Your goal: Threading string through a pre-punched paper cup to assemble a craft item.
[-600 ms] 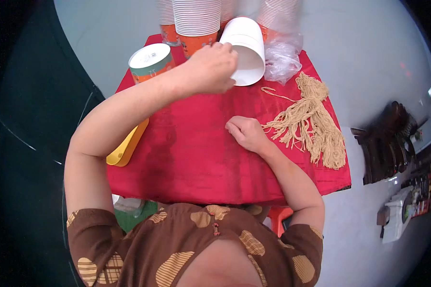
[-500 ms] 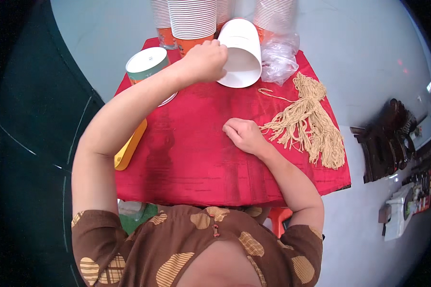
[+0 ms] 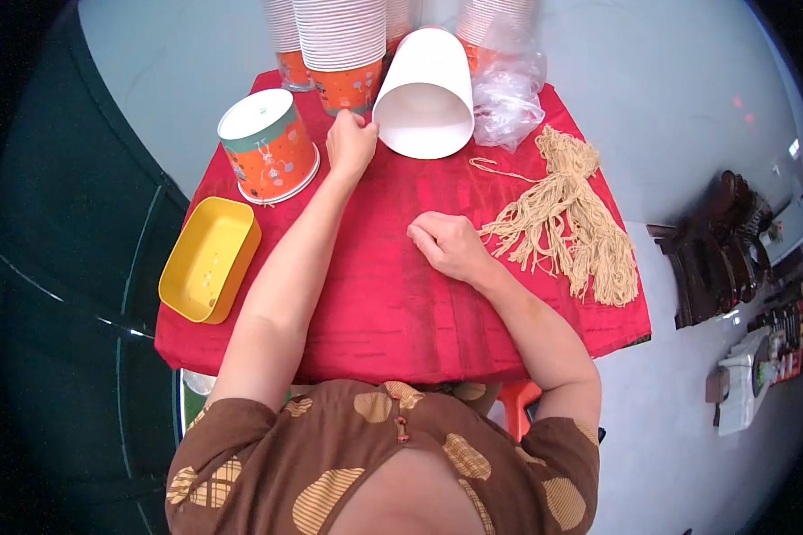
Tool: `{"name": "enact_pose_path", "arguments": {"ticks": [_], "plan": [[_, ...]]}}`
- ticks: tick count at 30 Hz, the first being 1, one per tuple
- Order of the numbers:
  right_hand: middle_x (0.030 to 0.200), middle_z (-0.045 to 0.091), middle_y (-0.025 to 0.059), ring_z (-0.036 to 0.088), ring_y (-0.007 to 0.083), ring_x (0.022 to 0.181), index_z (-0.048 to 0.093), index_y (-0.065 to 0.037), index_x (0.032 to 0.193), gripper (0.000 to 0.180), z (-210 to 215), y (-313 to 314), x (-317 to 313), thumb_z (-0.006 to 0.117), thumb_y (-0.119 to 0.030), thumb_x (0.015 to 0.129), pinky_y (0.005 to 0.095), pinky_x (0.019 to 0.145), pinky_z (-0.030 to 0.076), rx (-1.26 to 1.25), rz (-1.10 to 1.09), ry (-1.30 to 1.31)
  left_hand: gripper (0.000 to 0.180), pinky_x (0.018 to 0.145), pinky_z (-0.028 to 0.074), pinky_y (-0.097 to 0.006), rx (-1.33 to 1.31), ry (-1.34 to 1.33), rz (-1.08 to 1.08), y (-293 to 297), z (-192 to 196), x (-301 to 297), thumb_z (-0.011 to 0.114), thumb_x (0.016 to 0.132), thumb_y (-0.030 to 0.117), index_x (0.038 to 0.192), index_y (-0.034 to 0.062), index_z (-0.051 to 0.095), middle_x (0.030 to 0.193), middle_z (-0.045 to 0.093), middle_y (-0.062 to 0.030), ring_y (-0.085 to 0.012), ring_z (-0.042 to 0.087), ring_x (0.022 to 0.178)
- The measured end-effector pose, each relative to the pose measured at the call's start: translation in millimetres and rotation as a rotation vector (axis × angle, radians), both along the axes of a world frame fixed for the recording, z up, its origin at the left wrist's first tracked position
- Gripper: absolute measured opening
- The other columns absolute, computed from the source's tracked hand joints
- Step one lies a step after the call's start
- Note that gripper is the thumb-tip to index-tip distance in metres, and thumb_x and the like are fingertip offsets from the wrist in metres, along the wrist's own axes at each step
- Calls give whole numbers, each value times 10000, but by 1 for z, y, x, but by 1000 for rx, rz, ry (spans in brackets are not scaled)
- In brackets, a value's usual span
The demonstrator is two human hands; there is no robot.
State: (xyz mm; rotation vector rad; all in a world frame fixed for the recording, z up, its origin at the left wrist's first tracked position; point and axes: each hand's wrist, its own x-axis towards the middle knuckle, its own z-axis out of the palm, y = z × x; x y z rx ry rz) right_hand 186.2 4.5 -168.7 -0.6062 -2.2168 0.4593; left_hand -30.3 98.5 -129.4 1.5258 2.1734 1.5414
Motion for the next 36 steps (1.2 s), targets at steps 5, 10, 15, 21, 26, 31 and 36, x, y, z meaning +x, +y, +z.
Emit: {"name": "enact_pose_path", "arguments": {"ticks": [5,10,15,21,26,31,36], "plan": [[780,644,173,644,363,706,634,-5,833,162,1,-1,4,610,-156,886,446,621,515,-27,-15,-7,284,734,504,-424,72,-201,-89,18,-32,5,769,757,249,817,16,618,803,677,-164,-312,664,790],[768,632,155,641,315,689,637,7,849,134,0,1,5,593,-108,901,389,620,508,-8,-10,-9,270,710,501,-404,146,-271,-67,28,-46,6,776,763,231,799,19,613,752,666,-137,-272,653,737],[757,629,152,637,312,673,632,7,838,137,2,3,6,600,-111,900,388,611,506,-4,-12,-15,222,677,505,-379,163,-317,-65,28,-52,9,770,772,177,779,21,612,715,660,-115,-237,637,671],[753,631,153,636,310,666,635,6,835,139,3,3,6,600,-112,900,382,596,501,-31,-18,-9,193,561,466,-302,237,-271,-104,31,-53,12,739,818,141,771,18,598,682,624,-48,-120,551,592],[777,648,163,644,353,699,637,-9,820,160,1,3,6,606,-152,885,435,619,515,-41,-30,-18,168,639,503,-335,214,-324,-140,38,-61,6,738,782,125,789,16,611,702,647,-79,-173,608,637],[776,648,165,644,353,700,638,-8,816,161,-1,4,5,605,-150,885,431,619,515,-43,-24,-25,144,637,501,-329,236,-378,-159,40,-64,5,719,781,108,786,12,613,695,643,-77,-163,604,634],[782,650,164,646,352,706,640,-11,824,157,-2,4,6,608,-153,884,429,617,517,-34,-27,2,127,554,480,-278,267,-305,-147,37,-62,10,695,825,83,774,4,611,673,633,-45,-107,578,594]]}}
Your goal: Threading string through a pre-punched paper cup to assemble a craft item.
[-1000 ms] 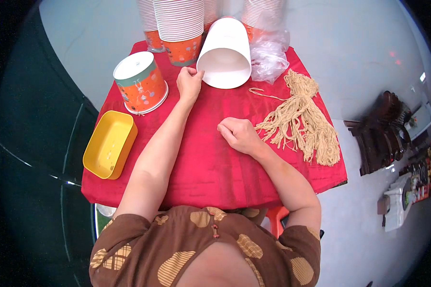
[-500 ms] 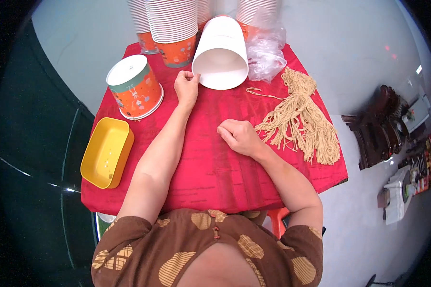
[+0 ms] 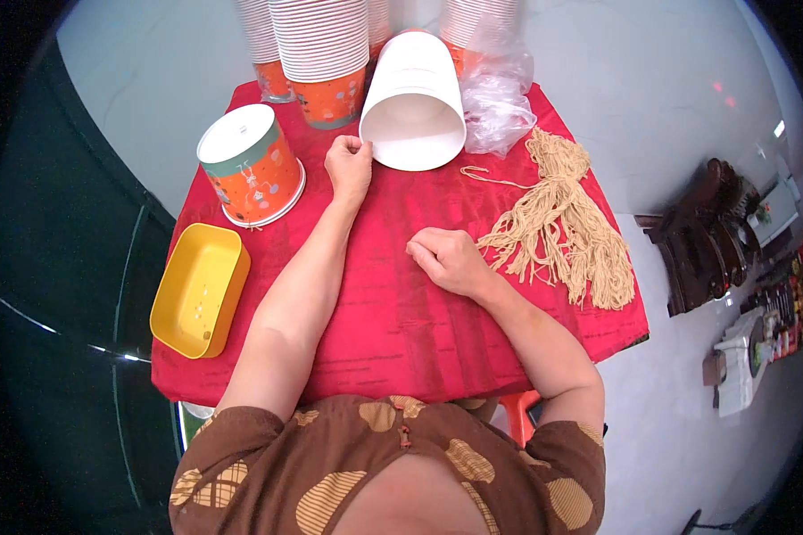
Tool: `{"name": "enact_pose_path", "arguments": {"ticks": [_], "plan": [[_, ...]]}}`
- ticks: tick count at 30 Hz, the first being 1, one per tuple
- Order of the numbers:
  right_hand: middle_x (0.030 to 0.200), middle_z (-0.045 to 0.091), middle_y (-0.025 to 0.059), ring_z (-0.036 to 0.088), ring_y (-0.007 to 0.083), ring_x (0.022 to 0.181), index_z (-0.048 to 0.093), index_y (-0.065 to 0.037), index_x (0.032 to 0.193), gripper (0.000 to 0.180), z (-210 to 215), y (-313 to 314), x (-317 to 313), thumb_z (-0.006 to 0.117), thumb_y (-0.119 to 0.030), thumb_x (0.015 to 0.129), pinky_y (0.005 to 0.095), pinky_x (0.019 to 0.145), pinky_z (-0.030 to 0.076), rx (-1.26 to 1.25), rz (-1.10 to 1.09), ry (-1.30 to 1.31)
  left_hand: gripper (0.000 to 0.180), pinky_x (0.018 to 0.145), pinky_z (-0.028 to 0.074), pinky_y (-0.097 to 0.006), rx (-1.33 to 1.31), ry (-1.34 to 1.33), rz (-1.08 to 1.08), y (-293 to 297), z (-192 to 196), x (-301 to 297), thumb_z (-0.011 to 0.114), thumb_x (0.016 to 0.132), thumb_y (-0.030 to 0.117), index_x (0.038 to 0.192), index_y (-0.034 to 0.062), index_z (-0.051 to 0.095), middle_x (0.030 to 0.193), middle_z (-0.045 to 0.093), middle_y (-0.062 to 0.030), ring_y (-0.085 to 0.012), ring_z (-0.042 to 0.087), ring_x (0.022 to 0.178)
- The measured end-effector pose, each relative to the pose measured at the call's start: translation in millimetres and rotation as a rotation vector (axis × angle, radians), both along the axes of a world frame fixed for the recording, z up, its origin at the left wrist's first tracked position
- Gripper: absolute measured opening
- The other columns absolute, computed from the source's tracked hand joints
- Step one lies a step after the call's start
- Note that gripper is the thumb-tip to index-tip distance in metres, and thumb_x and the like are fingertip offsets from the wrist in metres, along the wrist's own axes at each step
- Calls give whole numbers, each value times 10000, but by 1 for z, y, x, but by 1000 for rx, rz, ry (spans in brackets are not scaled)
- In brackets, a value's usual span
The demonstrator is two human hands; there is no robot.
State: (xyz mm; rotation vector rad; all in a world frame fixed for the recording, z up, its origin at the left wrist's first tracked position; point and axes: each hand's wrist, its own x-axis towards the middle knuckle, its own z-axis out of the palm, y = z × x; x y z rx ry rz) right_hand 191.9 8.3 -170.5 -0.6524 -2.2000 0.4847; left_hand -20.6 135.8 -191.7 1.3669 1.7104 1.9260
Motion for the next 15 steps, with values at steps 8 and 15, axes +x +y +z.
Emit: {"name": "enact_pose_path", "arguments": {"ticks": [8,15], "plan": [[774,648,164,644,356,698,636,-13,825,154,1,0,0,608,-152,883,437,606,512,-26,-2,-12,118,558,501,-292,-36,22,3,-3,2,-1,680,816,90,772,0,617,685,647,-61,-119,602,598],[746,631,167,633,362,680,623,-8,807,162,1,0,-1,610,-153,879,449,594,501,5,1,-26,104,583,510,-326,-80,48,14,-10,5,0,639,778,60,714,13,572,646,612,-62,-150,613,608]]}}
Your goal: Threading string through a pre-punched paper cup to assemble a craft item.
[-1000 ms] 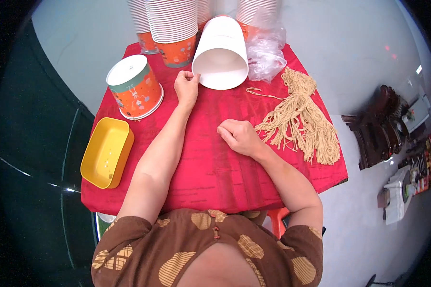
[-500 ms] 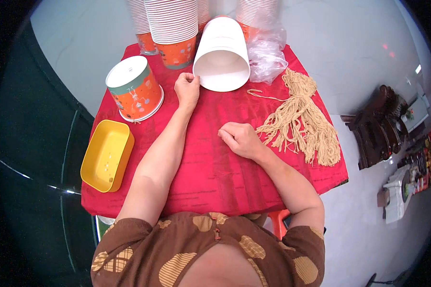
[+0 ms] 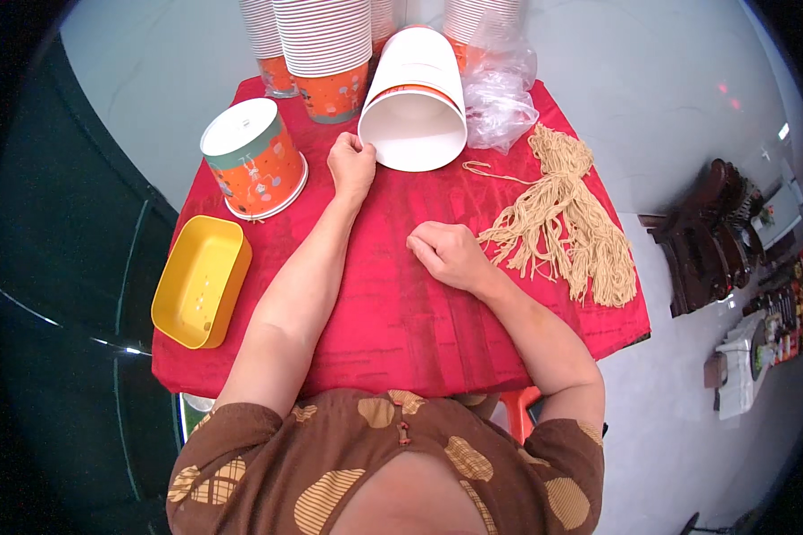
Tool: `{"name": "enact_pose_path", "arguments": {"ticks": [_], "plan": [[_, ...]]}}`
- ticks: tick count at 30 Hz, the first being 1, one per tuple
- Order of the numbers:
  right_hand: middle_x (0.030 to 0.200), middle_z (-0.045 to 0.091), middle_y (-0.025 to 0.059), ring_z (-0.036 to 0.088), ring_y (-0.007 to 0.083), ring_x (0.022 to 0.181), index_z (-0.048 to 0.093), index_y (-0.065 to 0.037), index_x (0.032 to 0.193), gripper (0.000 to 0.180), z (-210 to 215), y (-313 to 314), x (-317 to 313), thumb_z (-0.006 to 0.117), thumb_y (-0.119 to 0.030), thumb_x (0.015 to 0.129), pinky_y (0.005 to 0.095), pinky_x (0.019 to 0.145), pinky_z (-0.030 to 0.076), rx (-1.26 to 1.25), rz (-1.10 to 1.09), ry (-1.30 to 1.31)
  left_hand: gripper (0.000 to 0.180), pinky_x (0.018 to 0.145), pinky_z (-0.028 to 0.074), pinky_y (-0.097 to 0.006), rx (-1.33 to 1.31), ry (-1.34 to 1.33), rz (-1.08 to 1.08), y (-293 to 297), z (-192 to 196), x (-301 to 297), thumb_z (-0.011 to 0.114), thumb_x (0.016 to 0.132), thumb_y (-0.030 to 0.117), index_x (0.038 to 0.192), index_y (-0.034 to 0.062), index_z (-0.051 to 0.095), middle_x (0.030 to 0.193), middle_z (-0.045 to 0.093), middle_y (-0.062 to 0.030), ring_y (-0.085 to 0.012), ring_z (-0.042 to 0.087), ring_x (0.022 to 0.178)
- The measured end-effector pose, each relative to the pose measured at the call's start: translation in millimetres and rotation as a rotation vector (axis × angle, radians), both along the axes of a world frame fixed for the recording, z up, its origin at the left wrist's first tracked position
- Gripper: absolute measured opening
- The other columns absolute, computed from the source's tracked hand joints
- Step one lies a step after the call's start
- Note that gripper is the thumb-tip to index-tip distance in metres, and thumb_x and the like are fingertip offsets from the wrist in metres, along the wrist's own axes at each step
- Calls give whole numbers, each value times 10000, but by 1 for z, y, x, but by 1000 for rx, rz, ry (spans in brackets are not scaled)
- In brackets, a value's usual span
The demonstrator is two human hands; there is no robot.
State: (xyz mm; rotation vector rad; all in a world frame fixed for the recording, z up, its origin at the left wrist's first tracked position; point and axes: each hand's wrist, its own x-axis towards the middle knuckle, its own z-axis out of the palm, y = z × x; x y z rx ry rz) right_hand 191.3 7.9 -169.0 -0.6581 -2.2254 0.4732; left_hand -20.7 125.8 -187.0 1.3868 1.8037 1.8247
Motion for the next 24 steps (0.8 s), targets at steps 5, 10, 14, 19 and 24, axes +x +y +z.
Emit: {"name": "enact_pose_path", "arguments": {"ticks": [5,10,14,19,24], "plan": [[743,627,168,634,360,689,615,-9,796,166,-3,0,-2,608,-153,878,449,605,501,10,9,16,134,664,509,-374,-118,103,-36,-11,9,-4,627,747,96,823,-14,640,695,647,-107,-193,640,690],[744,626,169,634,364,699,612,-11,790,180,-3,1,0,604,-165,882,457,616,499,0,4,0,266,764,513,-463,-183,156,-130,-32,29,0,612,721,175,852,-45,686,834,685,-256,-383,684,834],[744,625,175,632,371,699,620,-13,793,192,-3,2,0,599,-179,887,466,620,494,6,-8,4,324,813,515,-484,-432,313,-120,-57,39,3,590,730,200,876,-64,708,893,671,-299,-426,670,899],[743,631,182,638,370,691,622,-10,821,169,-1,-1,-3,594,-162,890,458,617,498,5,-17,-3,325,798,520,-490,-538,305,-133,-86,35,-2,589,739,205,843,-82,700,872,669,-305,-424,673,884],[770,661,185,667,348,714,607,-10,958,128,3,-4,-4,601,-119,890,431,618,517,-59,-116,148,306,752,526,-483,-705,197,-259,-125,50,-1,574,782,203,785,-80,691,788,678,-271,-402,687,821]]}}
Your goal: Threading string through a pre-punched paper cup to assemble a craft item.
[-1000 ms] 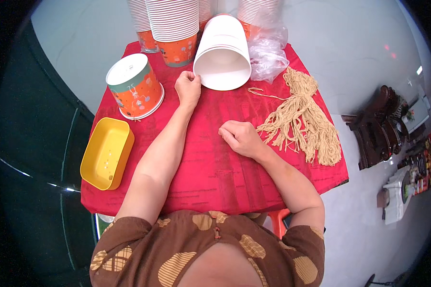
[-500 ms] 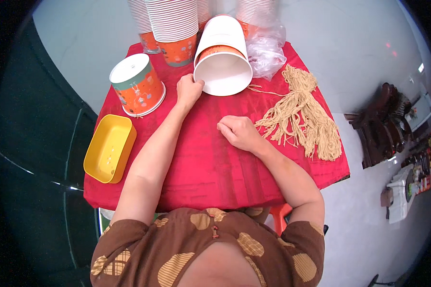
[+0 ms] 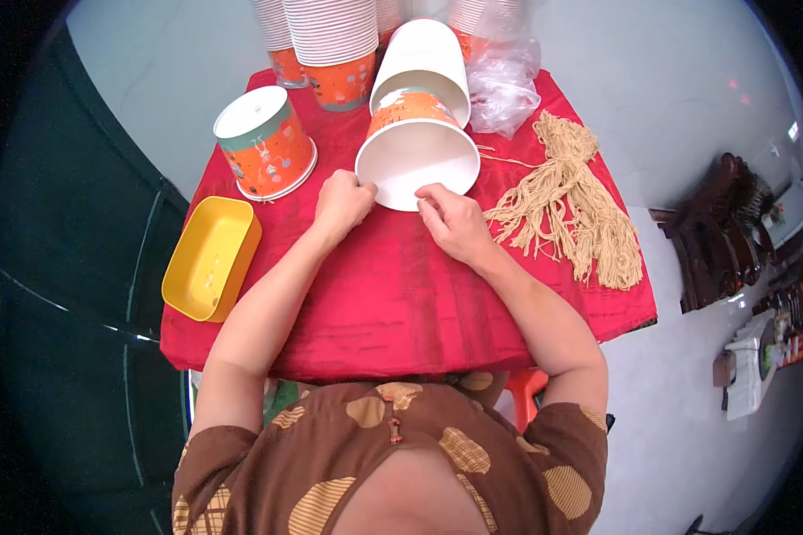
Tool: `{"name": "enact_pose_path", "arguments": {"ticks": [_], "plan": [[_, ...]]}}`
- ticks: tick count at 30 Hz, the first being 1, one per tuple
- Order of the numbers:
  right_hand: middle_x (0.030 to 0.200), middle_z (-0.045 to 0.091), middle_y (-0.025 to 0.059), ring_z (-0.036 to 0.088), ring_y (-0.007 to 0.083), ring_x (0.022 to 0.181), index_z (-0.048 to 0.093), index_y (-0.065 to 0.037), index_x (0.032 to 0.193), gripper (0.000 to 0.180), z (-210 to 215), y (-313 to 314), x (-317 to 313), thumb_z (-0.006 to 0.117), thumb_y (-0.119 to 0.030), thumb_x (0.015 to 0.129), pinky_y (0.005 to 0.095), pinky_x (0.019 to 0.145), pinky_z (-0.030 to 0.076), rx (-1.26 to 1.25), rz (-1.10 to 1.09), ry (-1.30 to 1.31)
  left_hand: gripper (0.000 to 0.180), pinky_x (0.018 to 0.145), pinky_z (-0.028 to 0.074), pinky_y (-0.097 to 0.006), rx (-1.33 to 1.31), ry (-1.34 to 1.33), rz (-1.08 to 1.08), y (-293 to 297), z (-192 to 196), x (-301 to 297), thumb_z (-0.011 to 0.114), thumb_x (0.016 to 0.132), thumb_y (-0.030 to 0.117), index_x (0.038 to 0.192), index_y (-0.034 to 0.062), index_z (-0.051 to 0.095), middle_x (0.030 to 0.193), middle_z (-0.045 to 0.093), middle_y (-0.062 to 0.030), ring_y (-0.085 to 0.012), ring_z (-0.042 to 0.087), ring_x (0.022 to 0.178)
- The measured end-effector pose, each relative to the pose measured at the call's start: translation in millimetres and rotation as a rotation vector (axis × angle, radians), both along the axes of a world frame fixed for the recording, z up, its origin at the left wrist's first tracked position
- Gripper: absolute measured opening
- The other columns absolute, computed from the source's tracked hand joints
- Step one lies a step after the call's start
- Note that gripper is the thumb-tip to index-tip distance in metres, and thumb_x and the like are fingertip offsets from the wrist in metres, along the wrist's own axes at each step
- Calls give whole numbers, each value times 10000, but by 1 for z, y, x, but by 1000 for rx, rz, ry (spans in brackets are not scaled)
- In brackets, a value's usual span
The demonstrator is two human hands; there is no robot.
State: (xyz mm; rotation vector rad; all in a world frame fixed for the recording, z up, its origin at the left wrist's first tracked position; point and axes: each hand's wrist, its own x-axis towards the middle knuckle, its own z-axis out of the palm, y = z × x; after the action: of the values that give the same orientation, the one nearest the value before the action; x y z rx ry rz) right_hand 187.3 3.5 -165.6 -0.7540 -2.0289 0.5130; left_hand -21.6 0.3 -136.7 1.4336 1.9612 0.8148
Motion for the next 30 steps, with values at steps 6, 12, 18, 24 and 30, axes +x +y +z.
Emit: {"name": "enact_pose_path", "arguments": {"ticks": [6,12,18,24,30], "plan": [[814,660,150,638,240,577,586,2,1083,254,-1,4,-3,643,-145,884,359,570,512,-51,-64,167,374,707,527,-492,54,151,-144,-38,-2,-2,598,844,283,760,-71,687,737,661,-269,-413,678,751],[925,639,143,613,204,549,583,7,1059,360,12,-14,-1,734,-190,798,333,528,504,31,78,14,488,610,523,-507,183,490,-178,-73,-6,23,598,892,387,672,-42,672,635,617,-266,-421,652,642],[947,632,177,670,341,751,581,10,1053,399,18,-32,-16,756,-223,780,410,624,547,181,143,-35,317,548,530,-477,410,600,-305,-86,-22,30,599,845,287,689,24,682,652,634,-206,-376,648,586],[803,635,178,642,342,649,629,4,980,263,4,-33,-21,711,-180,812,411,565,529,322,143,-85,204,532,528,-450,544,618,-366,-87,-33,31,641,770,220,688,34,638,673,620,-174,-337,647,591],[808,620,132,633,285,635,607,-2,913,129,13,-33,-20,654,-73,816,376,542,515,431,57,-213,231,563,533,-449,503,624,-462,-89,-24,29,654,798,226,768,-1,626,751,629,-205,-342,657,632]]}}
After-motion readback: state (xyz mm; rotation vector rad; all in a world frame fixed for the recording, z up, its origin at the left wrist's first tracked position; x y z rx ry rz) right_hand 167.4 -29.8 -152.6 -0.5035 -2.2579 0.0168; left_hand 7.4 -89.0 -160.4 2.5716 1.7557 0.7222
